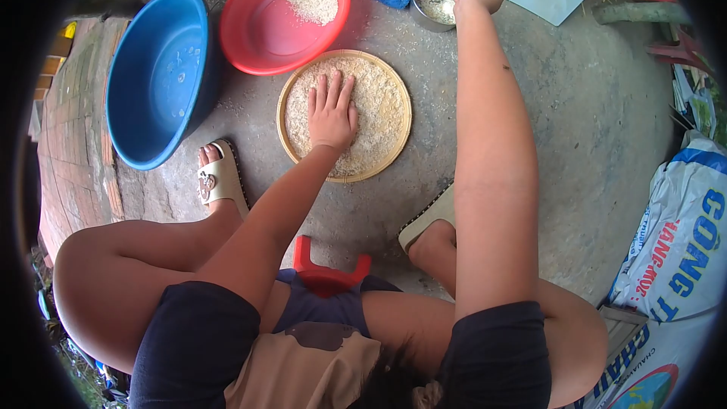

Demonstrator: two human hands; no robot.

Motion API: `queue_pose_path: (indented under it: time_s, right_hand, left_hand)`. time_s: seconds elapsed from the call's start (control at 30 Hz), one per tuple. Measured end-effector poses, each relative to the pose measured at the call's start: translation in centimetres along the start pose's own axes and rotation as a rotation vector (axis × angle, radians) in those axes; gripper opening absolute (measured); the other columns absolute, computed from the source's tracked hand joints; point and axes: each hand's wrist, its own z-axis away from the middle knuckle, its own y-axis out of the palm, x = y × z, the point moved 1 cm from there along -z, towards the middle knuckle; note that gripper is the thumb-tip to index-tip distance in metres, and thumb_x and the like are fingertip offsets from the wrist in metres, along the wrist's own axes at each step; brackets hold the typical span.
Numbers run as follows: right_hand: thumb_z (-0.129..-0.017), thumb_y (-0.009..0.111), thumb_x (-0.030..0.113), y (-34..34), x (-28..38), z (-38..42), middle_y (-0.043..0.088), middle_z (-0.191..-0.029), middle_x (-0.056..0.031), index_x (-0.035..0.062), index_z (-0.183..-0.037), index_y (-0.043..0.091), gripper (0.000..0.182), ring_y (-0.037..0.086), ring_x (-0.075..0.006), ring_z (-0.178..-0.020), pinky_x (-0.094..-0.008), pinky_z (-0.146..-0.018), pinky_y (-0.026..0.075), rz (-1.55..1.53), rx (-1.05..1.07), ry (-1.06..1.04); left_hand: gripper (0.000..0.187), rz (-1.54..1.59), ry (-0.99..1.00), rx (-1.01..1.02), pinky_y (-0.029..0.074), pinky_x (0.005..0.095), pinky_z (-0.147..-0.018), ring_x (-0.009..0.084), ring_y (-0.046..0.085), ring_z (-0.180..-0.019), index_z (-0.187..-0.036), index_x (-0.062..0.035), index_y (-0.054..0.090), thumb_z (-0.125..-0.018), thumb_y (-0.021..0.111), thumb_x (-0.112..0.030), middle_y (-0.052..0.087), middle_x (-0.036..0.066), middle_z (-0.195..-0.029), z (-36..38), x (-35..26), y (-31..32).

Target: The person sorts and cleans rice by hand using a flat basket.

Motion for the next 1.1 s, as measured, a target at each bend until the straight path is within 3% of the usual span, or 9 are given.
queue_pose_path:
  time_s: [0.17, 0.23, 0.27, 0.4, 0.5, 0.87, 1.03, 1.07, 1.1]
  right_hand:
    - [-0.087, 0.042, 0.024, 0.1, -1.2, -0.5, 0.061, -0.095, -0.0263, -0.0126, -0.094, 0.056, 0.040, 0.064, -0.0330, -0.073, -0.0371, -0.058, 0.053, 0.295, 0.262, -0.159]
    - [-0.088, 0.044, 0.031, 0.9, -4.1, -3.5, 0.061, -0.096, -0.0252, -0.0150, -0.101, 0.056, 0.049, 0.061, -0.0300, -0.090, -0.0408, -0.080, 0.047, 0.760, 0.169, -0.364]
    - [-0.087, 0.049, 0.032, 0.7, -2.6, -0.3, 0.057, -0.113, -0.0238, -0.0047, -0.112, 0.057, 0.045, 0.055, -0.0364, -0.104, -0.0426, -0.094, 0.042, 0.981, 0.237, -0.359]
    - [-0.085, 0.050, 0.029, -0.6, -3.0, 3.6, 0.057, -0.117, -0.0196, 0.0022, -0.116, 0.057, 0.042, 0.054, -0.0377, -0.107, -0.0413, -0.097, 0.039, 1.197, 0.077, -0.871]
    - [-0.078, 0.053, 0.019, -0.8, -2.1, 4.5, 0.064, -0.102, -0.0146, 0.0147, -0.096, 0.069, 0.024, 0.060, -0.0336, -0.094, -0.0404, -0.085, 0.047, 1.064, 0.498, -1.053]
    - [-0.078, 0.052, 0.020, -5.0, -5.9, 10.3, 0.065, -0.080, -0.0173, 0.0128, -0.077, 0.069, 0.019, 0.062, -0.0372, -0.075, -0.0448, -0.069, 0.050, 1.197, 0.462, -0.918]
    - [-0.077, 0.053, 0.011, -8.9, -9.9, 13.8, 0.065, -0.084, -0.0160, 0.0087, -0.075, 0.066, 0.014, 0.062, -0.0345, -0.080, -0.0414, -0.072, 0.050, 0.933, 0.371, -0.797]
    - [-0.077, 0.053, 0.011, -9.0, -11.4, 14.2, 0.065, -0.084, -0.0160, 0.0087, -0.075, 0.066, 0.014, 0.062, -0.0345, -0.080, -0.0414, -0.072, 0.050, 0.925, 0.365, -0.806]
    - [-0.080, 0.055, 0.016, -9.0, -13.0, 14.8, 0.065, -0.083, -0.0136, 0.0087, -0.080, 0.064, 0.012, 0.063, -0.0312, -0.078, -0.0399, -0.069, 0.049, 0.820, 0.378, -0.750]
  left_hand:
    - [0.053, -0.006, -0.002, 0.006, 0.017, 0.0465, -0.110, 0.0308, 0.026, -0.135, -0.136, -0.0189, 0.040, -0.083, 0.045, -0.023, 0.034, 0.007, -0.143, 0.0, 0.1, -0.1]
    - [0.053, -0.002, -0.002, 0.003, 0.017, 0.0463, -0.110, 0.0304, 0.025, -0.135, -0.136, -0.0192, 0.040, -0.083, 0.045, -0.023, 0.034, 0.007, -0.143, 0.0, 0.1, 0.0]
    - [0.053, -0.001, -0.003, 0.002, 0.017, 0.0463, -0.110, 0.0304, 0.025, -0.135, -0.136, -0.0192, 0.040, -0.083, 0.045, -0.023, 0.034, 0.007, -0.143, 0.0, 0.1, 0.0]
    - [0.052, -0.003, -0.004, -0.002, 0.018, 0.0460, -0.110, 0.0300, 0.026, -0.135, -0.136, -0.0193, 0.040, -0.084, 0.045, -0.024, 0.034, 0.006, -0.143, 0.1, 0.2, 0.1]
    - [0.051, -0.005, 0.000, -0.012, 0.018, 0.0459, -0.110, 0.0299, 0.026, -0.134, -0.136, -0.0194, 0.040, -0.085, 0.045, -0.024, 0.035, 0.006, -0.143, 0.2, 0.3, 0.2]
    - [0.050, 0.044, 0.016, -0.043, 0.016, 0.0449, -0.111, 0.0289, 0.025, -0.135, -0.135, -0.0183, 0.042, -0.086, 0.045, -0.026, 0.035, 0.006, -0.143, 0.7, 0.8, 0.8]
    - [0.034, 0.331, -0.206, 0.011, 0.021, 0.0446, -0.107, 0.0237, 0.042, -0.121, -0.111, -0.0137, 0.061, -0.087, 0.047, -0.031, 0.049, 0.007, -0.131, -1.2, 0.1, -2.2]
    - [0.036, 0.357, -0.169, -0.221, 0.035, 0.0436, -0.095, 0.0261, 0.055, -0.102, -0.101, -0.0106, 0.065, -0.087, 0.048, -0.039, 0.061, 0.009, -0.112, -1.7, 0.2, -2.2]
    - [0.036, 0.358, -0.163, -0.230, 0.035, 0.0436, -0.095, 0.0261, 0.055, -0.102, -0.101, -0.0106, 0.065, -0.087, 0.048, -0.039, 0.061, 0.009, -0.112, -2.5, 0.2, -3.0]
